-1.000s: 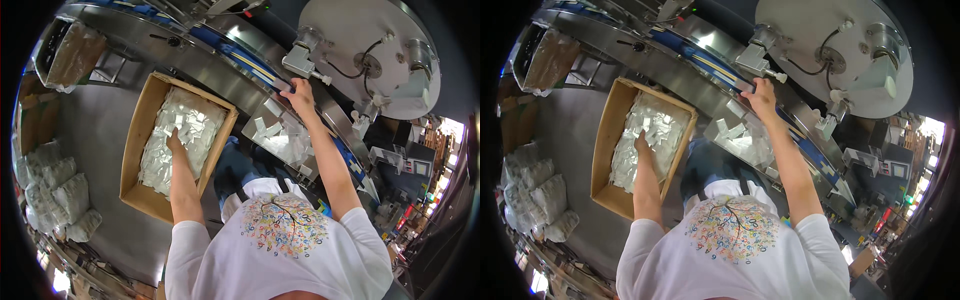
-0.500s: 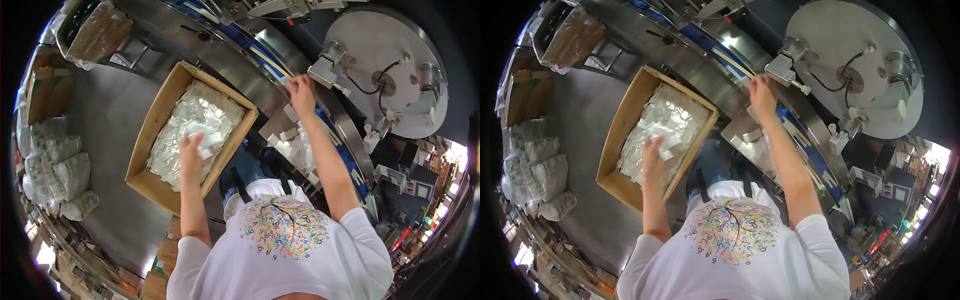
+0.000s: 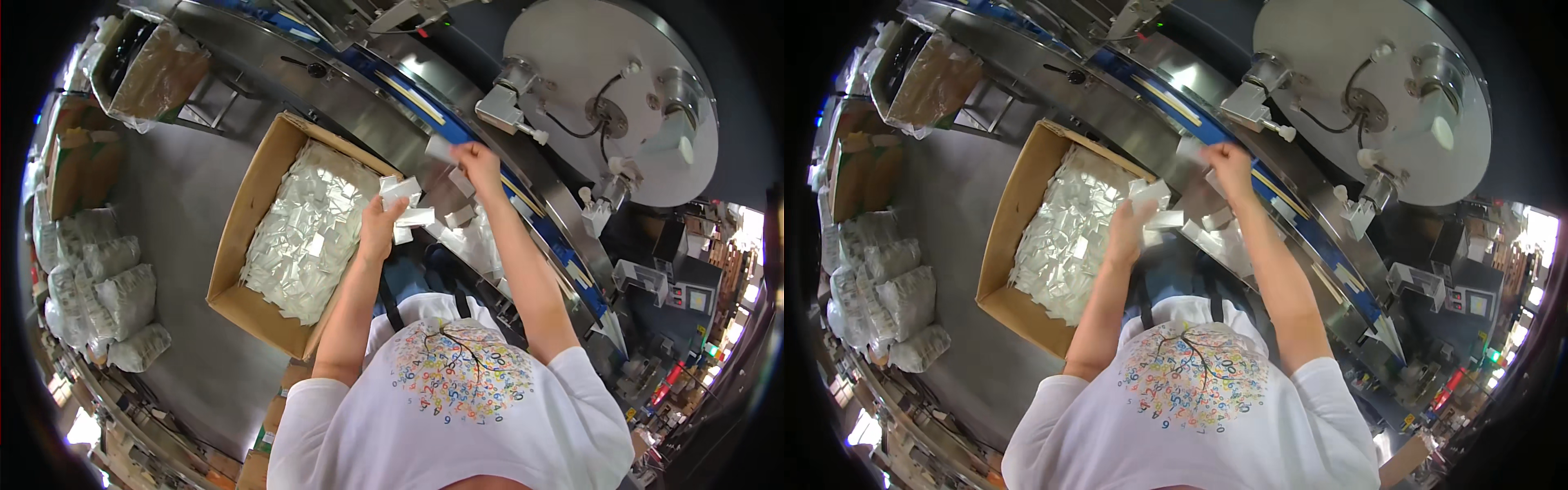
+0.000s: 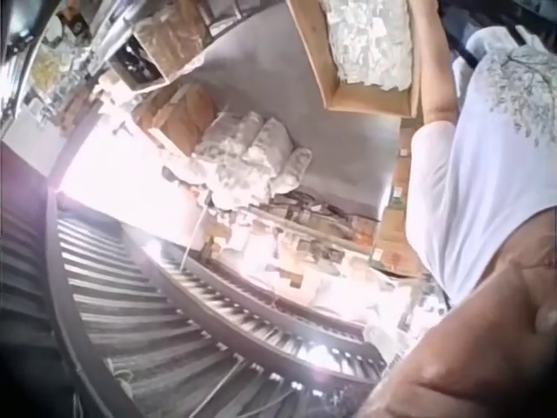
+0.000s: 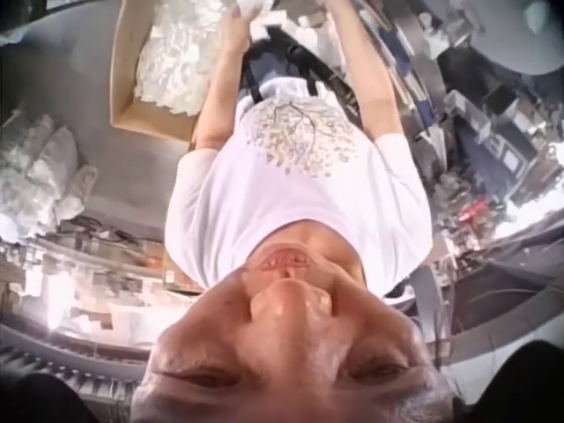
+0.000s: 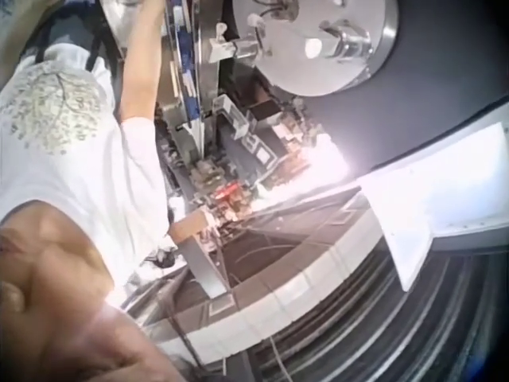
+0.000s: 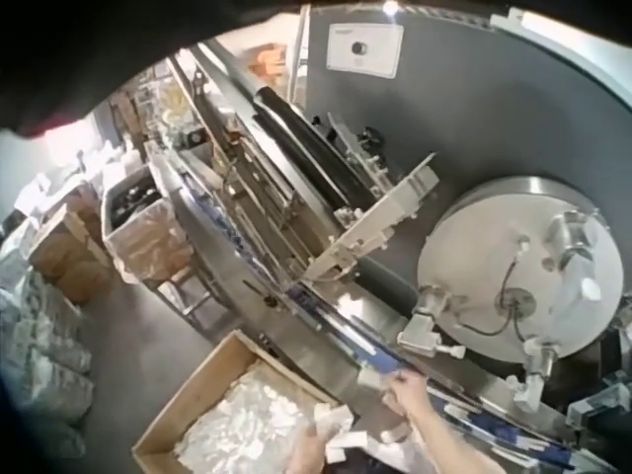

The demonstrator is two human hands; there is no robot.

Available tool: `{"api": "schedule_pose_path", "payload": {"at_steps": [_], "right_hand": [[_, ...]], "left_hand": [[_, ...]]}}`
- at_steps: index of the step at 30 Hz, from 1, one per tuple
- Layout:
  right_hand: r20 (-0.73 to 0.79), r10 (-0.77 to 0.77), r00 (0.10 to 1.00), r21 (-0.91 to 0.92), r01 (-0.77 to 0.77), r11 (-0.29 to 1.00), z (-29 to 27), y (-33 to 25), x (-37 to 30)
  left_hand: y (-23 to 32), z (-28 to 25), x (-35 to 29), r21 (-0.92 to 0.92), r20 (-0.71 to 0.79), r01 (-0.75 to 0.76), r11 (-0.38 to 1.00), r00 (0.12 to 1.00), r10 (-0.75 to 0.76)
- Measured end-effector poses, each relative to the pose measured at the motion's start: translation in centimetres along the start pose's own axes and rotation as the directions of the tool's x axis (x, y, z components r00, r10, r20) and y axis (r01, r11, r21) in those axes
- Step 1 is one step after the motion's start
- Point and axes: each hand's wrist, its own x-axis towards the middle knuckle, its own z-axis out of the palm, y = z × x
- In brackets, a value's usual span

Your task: Transfer small white containers from a storage box onto a moving conveyor belt.

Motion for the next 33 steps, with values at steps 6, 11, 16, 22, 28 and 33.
{"api": "schedule_pose_path", "payload": {"at_steps": [6, 11, 16, 22, 28, 33], "right_hand": [[-0.234, -0.082, 0.969, -0.204, 0.034, 0.978, -2.1, 5.6, 4.6], [0.15, -0.367, 0.918, -0.181, 0.391, 0.903, -0.3, 0.9, -5.9], [-0.062, 0.0, 0.998, 0.001, 0.001, 1.0, 0.3, 0.5, -0.6], [-0.154, -0.042, 0.987, -0.259, 0.001, 0.966, -2.1, 4.0, 6.4], [-0.059, -0.478, 0.877, -0.748, 0.279, 0.603, -6.7, 4.9, 0.4], [-0.101, -0.557, 0.824, -0.911, 0.148, 0.384, -10.3, 7.7, -3.5]], "left_hand": [[-0.7, 2.4, 0.3, 0.1, -0.042, -0.035, 0.994, 0.998, 0.039], [1.0, 3.6, -0.8, 0.469, 0.016, -0.041, 0.882, 0.999, 0.038], [-0.9, 2.9, 0.3, 0.215, 0.018, -0.063, 0.975, 0.998, 0.061], [-1.8, 2.6, 1.0, -0.077, 0.057, 0.033, 0.996, 0.998, -0.029], [-1.1, 1.5, 0.3, -0.166, 0.114, 0.157, 0.974, 0.984, -0.139], [-1.0, 1.3, 0.9, -0.128, 0.24, 0.204, 0.971, 0.956, -0.17]]}}
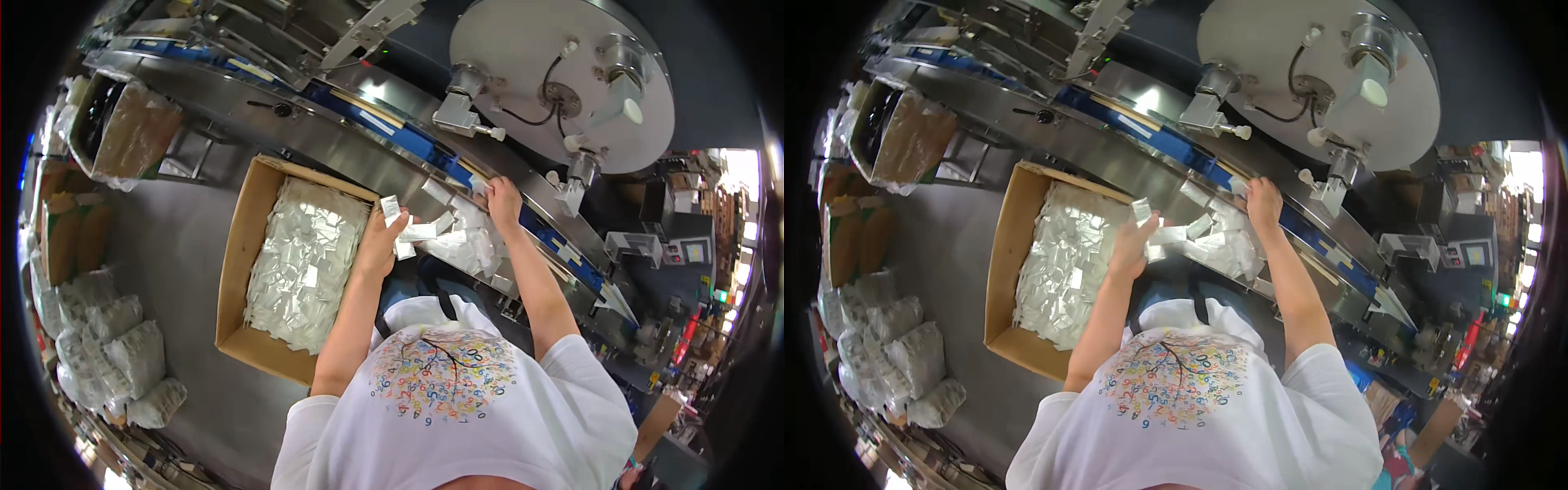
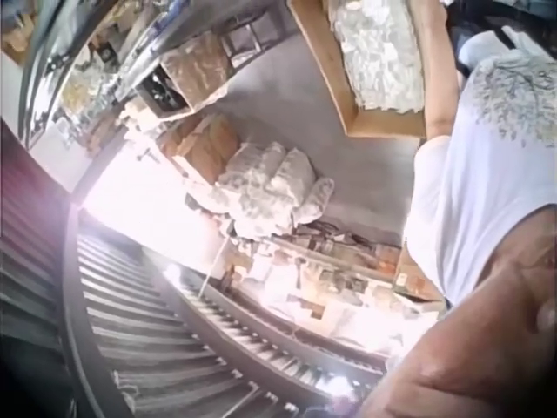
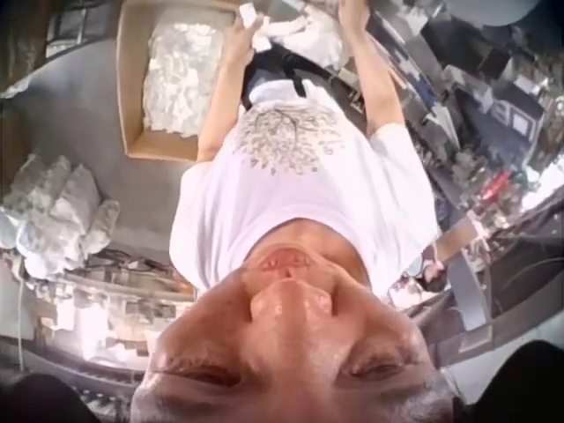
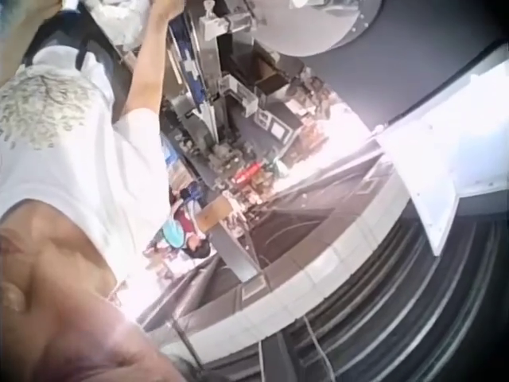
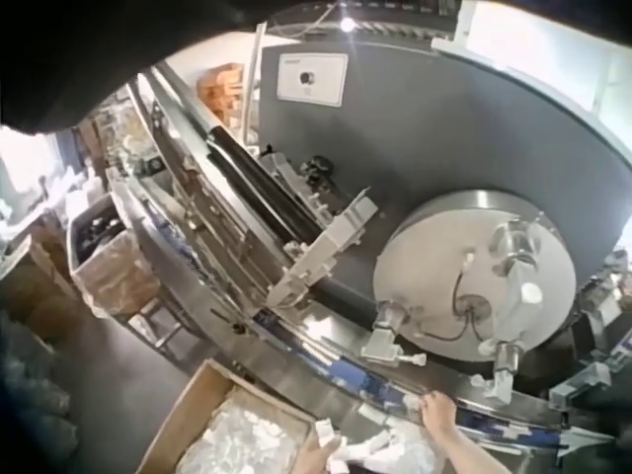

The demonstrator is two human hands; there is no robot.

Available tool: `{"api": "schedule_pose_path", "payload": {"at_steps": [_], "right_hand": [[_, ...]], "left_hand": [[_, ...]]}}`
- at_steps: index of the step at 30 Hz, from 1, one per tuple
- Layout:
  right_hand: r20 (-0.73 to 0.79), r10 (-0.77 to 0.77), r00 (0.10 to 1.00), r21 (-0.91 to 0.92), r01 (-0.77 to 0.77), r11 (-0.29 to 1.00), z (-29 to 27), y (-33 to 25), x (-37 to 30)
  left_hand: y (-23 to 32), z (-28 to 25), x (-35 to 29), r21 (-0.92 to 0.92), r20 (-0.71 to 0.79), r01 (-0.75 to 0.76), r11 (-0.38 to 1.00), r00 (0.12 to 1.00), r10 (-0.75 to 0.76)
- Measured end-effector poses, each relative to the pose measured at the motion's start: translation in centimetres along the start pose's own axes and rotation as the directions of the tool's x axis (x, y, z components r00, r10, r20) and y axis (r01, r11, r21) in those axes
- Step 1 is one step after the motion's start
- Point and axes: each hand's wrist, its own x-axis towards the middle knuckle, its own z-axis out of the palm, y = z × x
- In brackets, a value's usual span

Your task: Transfer small white containers from a storage box onto a moving conveyor belt.

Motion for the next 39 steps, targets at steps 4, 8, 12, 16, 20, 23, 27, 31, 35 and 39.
{"api": "schedule_pose_path", "payload": {"at_steps": [4, 8, 12, 16, 20, 23, 27, 31, 35, 39], "right_hand": [[0.039, 0.105, 0.994, -0.002, -0.105, 0.994, -1.1, 4.8, -3.9], [0.214, 0.209, 0.954, 0.12, -0.238, 0.964, -2.1, 9.0, -5.4], [0.356, 0.273, 0.894, -0.075, -0.264, 0.962, -4.0, 12.1, -7.4], [0.563, 0.423, 0.71, -0.334, -0.272, 0.902, -9.3, 16.7, -10.0], [0.406, 0.629, 0.662, -0.351, -0.523, 0.777, -12.5, 21.6, -13.8], [0.189, 0.761, 0.621, -0.179, -0.74, 0.648, -13.3, 25.0, -15.8], [0.212, 0.832, 0.513, -0.14, -0.826, 0.545, -11.8, 30.5, -22.0], [0.019, 0.723, 0.691, 0.06, -0.723, 0.689, -11.7, 28.9, -19.6], [0.157, 0.673, 0.723, -0.296, -0.616, 0.73, -13.1, 21.5, -14.5], [0.487, 0.607, 0.628, 0.714, -0.686, 0.136, -12.8, 13.8, -11.2]], "left_hand": [[-1.2, 0.3, 0.8, 0.002, 0.106, 0.054, 0.999, 0.993, -0.053], [-1.9, 2.3, 1.7, 0.101, 0.145, 0.133, 0.986, 0.979, -0.147], [-2.6, 5.0, 1.8, 0.131, 0.129, 0.196, 0.972, 0.969, -0.212], [-3.7, 6.4, 2.4, 0.153, 0.17, 0.202, 0.967, 0.959, -0.227], [-5.0, 8.5, 3.9, 0.19, 0.224, 0.254, 0.948, 0.929, -0.294], [-5.6, 10.8, 4.4, 0.229, 0.246, 0.279, 0.932, 0.91, -0.333], [-8.3, 14.0, 5.7, 0.351, 0.312, 0.29, 0.891, 0.86, -0.403], [-10.7, 16.3, 6.2, 0.375, 0.357, 0.251, 0.893, 0.85, -0.388], [-13.5, 17.6, 7.2, 0.468, 0.328, 0.342, 0.815, 0.789, -0.52], [-15.2, 18.6, 7.7, 0.449, 0.338, 0.274, 0.851, 0.829, -0.446]]}}
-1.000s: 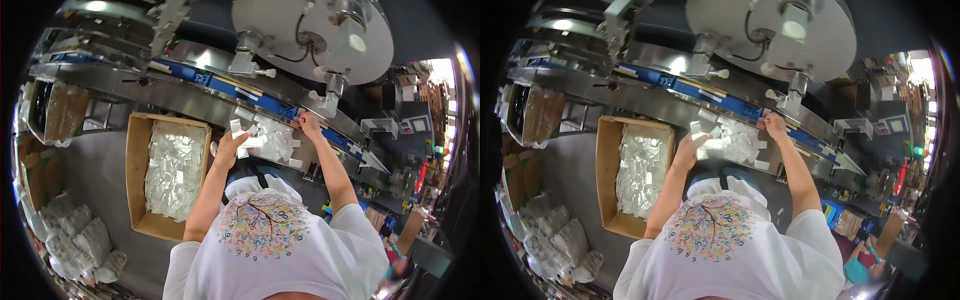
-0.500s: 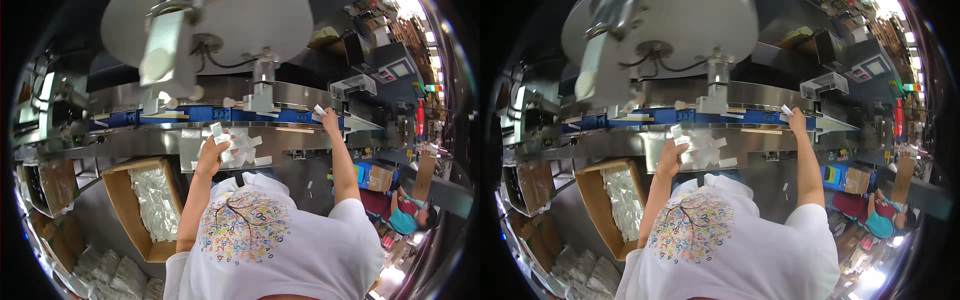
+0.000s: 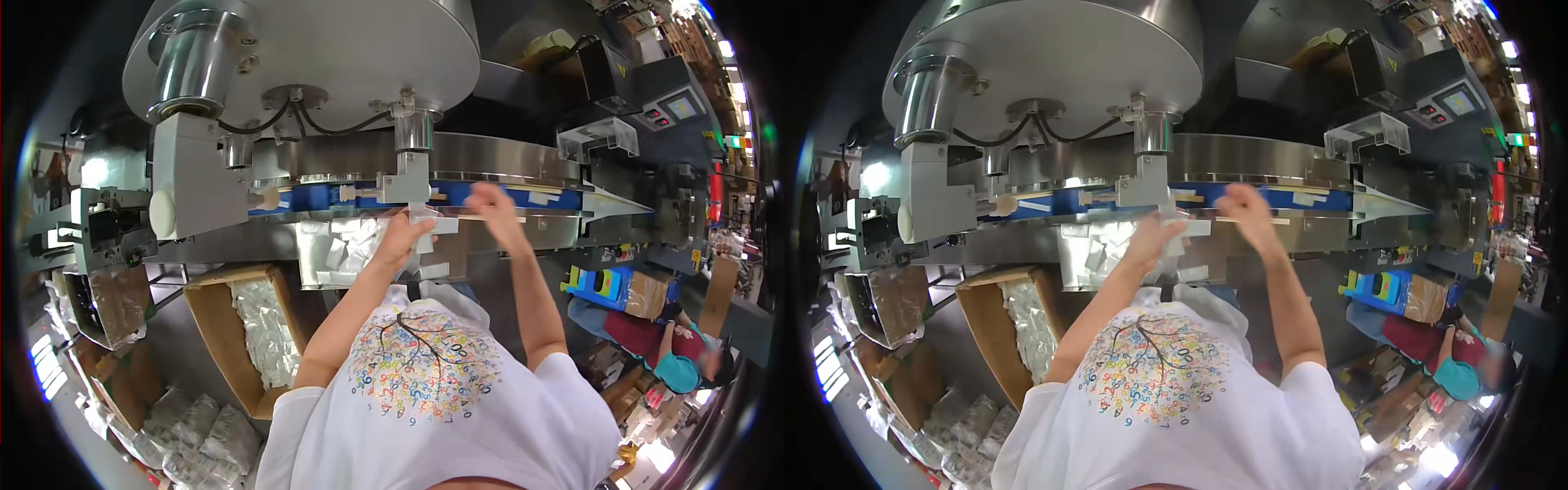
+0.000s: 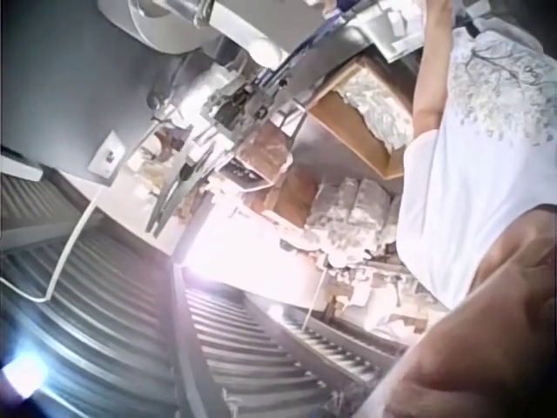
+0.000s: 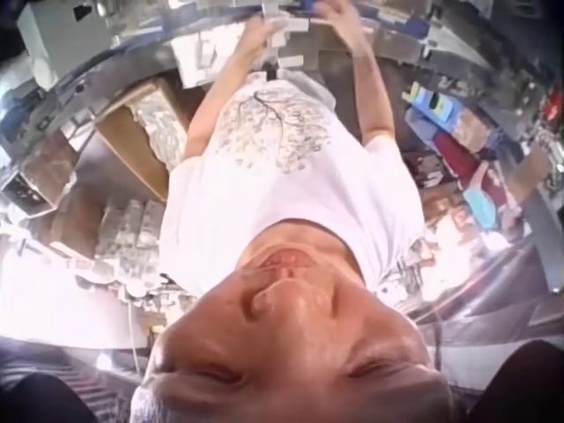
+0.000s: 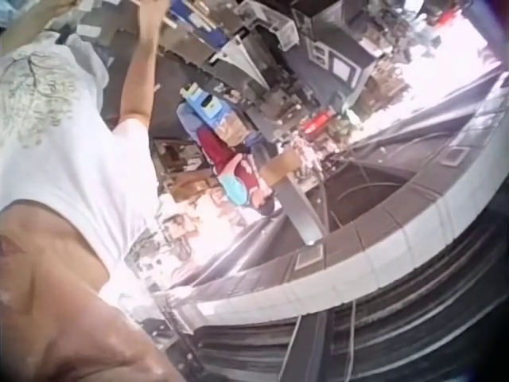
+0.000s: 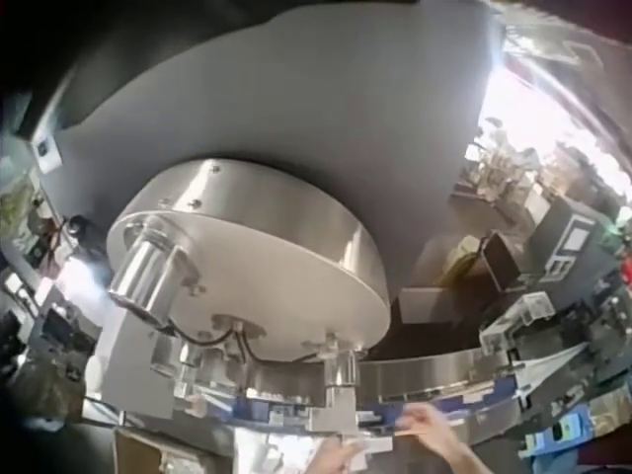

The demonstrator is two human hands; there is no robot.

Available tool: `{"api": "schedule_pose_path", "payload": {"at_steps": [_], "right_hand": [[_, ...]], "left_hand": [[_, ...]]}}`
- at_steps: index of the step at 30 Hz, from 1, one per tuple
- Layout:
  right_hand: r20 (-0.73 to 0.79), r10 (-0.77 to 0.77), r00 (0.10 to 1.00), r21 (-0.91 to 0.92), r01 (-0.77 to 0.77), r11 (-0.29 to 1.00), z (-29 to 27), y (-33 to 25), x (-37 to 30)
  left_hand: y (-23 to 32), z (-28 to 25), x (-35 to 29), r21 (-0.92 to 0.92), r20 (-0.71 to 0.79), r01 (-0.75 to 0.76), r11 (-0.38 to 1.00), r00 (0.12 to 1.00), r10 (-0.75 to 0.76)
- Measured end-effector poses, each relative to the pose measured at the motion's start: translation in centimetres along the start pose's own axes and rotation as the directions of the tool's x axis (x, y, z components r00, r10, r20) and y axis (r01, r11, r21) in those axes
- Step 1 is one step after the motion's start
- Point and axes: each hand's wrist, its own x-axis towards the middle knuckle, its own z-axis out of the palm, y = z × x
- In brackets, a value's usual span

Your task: Transfer small white containers from a storage box onto a moving conveyor belt.

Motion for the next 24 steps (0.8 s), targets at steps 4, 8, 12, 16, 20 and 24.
{"api": "schedule_pose_path", "payload": {"at_steps": [4, 8, 12, 16, 20, 24], "right_hand": [[-0.01, -0.062, 0.998, -0.371, 0.053, 0.927, 2.9, 1.2, 0.1], [-0.136, -0.208, 0.969, -0.618, 0.081, 0.782, -0.5, 1.1, 3.3], [0.031, -0.278, 0.96, -0.418, 0.266, 0.869, 3.8, 0.6, 1.4], [0.043, -0.707, 0.706, -0.631, 0.568, 0.529, 8.0, -2.3, 2.2], [0.326, -0.63, 0.705, -0.879, 0.472, 0.074, 6.6, -4.4, 4.3], [0.318, 0.027, 0.948, -0.394, 0.107, 0.913, 10.6, -2.6, 0.4]], "left_hand": [[-0.4, -0.4, 0.3, -0.044, -0.026, 0.059, 0.997, 0.998, -0.06], [-0.5, -1.4, 0.1, -0.073, -0.079, 0.041, 0.997, 0.996, -0.046], [0.3, -0.3, -0.9, 0.035, -0.043, 0.188, 0.982, 0.982, -0.186], [-1.8, -3.3, -1.2, 0.003, -0.036, 0.2, 0.98, 0.979, -0.2], [0.0, -6.0, -2.6, -0.227, 0.023, 0.119, 0.967, 0.993, -0.117], [1.3, -5.1, -3.6, 0.001, -0.261, -0.188, 0.982, 0.948, 0.182]]}}
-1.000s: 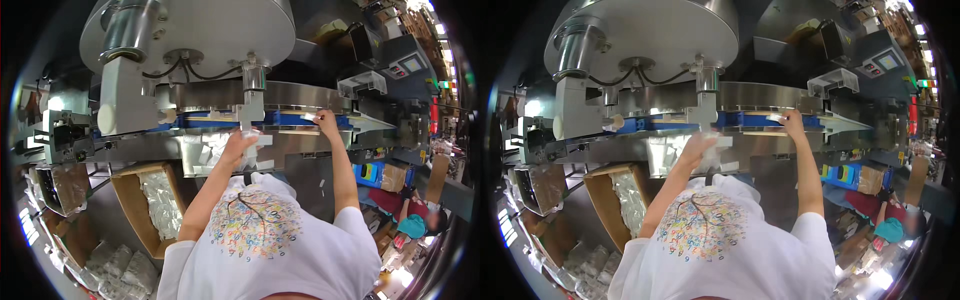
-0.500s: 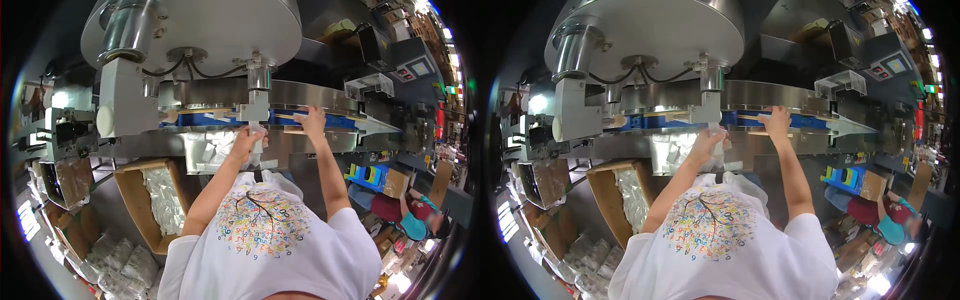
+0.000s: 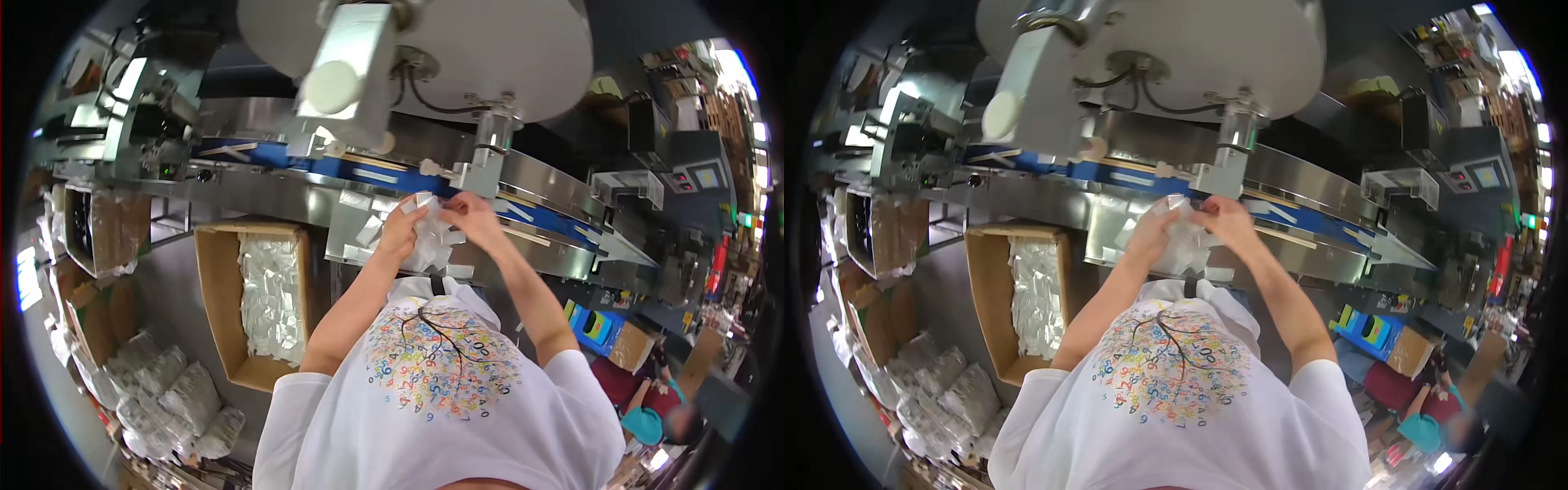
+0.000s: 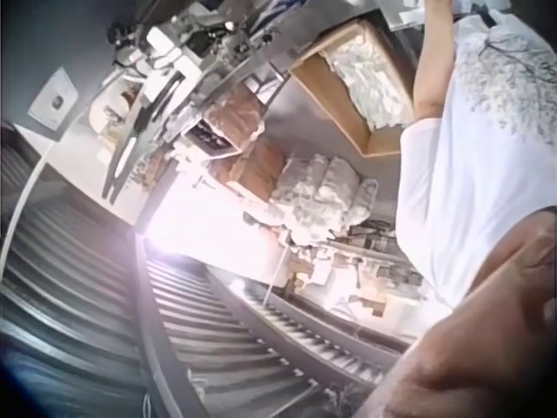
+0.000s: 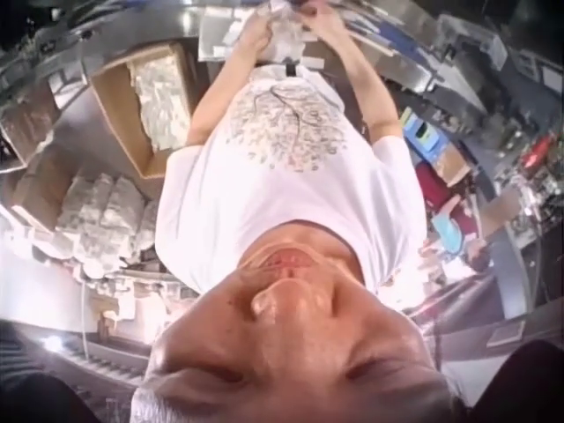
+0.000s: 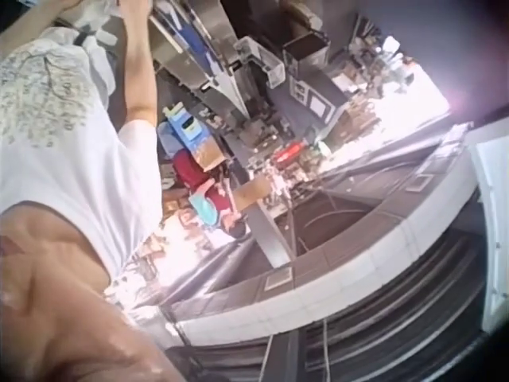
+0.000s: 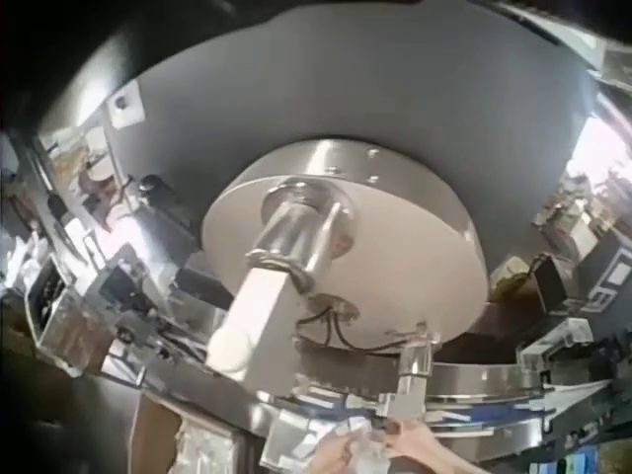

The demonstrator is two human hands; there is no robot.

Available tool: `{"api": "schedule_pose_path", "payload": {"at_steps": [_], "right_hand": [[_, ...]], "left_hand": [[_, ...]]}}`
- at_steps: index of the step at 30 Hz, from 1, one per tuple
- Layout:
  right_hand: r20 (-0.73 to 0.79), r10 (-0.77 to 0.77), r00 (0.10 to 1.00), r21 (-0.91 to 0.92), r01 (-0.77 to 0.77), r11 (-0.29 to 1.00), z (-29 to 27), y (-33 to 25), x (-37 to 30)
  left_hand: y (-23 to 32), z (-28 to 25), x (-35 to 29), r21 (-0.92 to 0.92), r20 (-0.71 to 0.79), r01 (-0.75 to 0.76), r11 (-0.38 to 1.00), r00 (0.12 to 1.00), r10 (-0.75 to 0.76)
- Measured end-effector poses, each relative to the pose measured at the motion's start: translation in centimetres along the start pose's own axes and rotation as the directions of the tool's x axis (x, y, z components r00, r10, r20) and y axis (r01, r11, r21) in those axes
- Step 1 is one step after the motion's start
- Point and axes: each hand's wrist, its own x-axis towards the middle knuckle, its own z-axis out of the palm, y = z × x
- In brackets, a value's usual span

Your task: Transfer small white containers from a storage box onto a moving conveyor belt.

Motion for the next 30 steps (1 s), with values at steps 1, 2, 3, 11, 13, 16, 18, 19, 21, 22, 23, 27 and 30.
{"api": "schedule_pose_path", "payload": {"at_steps": [1, 2, 3, 11, 13, 16, 18, 19, 21, 22, 23, 27, 30], "right_hand": [[-0.085, -0.149, 0.985, -0.164, 0.134, 0.977, 1.7, 0.8, 0.3], [-0.145, -0.305, 0.941, -0.33, 0.244, 0.912, 3.2, 1.2, 0.6], [-0.243, -0.454, 0.858, -0.448, 0.316, 0.836, 3.8, 1.6, 1.8], [-0.06, -0.456, 0.888, -0.393, 0.399, 0.829, 6.1, -2.9, 4.7], [0.021, -0.562, 0.827, -0.302, 0.542, 0.784, 8.9, -4.3, 4.4], [-0.053, -0.711, 0.701, -0.67, 0.503, 0.545, 8.8, -7.4, 7.4], [0.142, -0.694, 0.706, -0.766, 0.523, 0.374, 8.0, -8.5, 8.5], [0.061, -0.734, 0.677, -0.686, 0.562, 0.461, 8.4, -8.6, 8.2], [0.013, -0.769, 0.639, -0.573, 0.635, 0.518, 10.8, -8.4, 6.7], [0.143, -0.657, 0.741, -0.231, 0.67, 0.705, 12.0, -7.9, 5.0], [0.307, -0.542, 0.782, 0.105, 0.538, 0.836, 12.8, -7.7, 3.9], [-0.028, -0.758, 0.652, -0.446, 0.67, 0.593, 13.9, -10.8, 7.5], [0.078, -0.677, 0.732, -0.72, 0.511, 0.469, 12.9, -11.9, 11.0]], "left_hand": [[-0.2, -0.3, 0.1, -0.029, -0.065, -0.022, 0.999, 0.998, 0.02], [-0.3, -1.0, 0.2, -0.033, -0.076, -0.029, 0.999, 0.997, 0.027], [-0.4, -1.9, 0.2, -0.226, -0.066, -0.021, 0.974, 0.998, 0.007], [0.6, -5.3, -0.8, -0.376, -0.129, -0.178, 0.909, 0.982, 0.139], [0.5, -6.0, -1.2, -0.589, -0.084, -0.174, 0.789, 0.985, 0.154], [0.7, -7.7, -1.9, -0.49, -0.338, -0.165, 0.856, 0.941, -0.012], [0.0, -8.6, -2.9, -0.024, -0.433, -0.309, 0.951, 0.86, 0.269], [0.2, -8.6, -3.0, -0.057, -0.444, -0.308, 0.95, 0.86, 0.252], [1.9, -8.3, -4.1, -0.12, -0.481, -0.339, 0.933, 0.842, 0.244], [2.8, -8.6, -5.0, -0.126, -0.509, -0.353, 0.927, 0.825, 0.245], [3.5, -8.6, -5.7, 0.023, -0.531, -0.404, 0.914, 0.77, 0.353], [3.9, -15.6, -7.8, 0.342, -0.759, -0.348, 0.873, 0.445, 0.475], [2.1, -25.7, -9.4, 0.555, -0.817, -0.006, 0.832, 0.186, 0.546]]}}
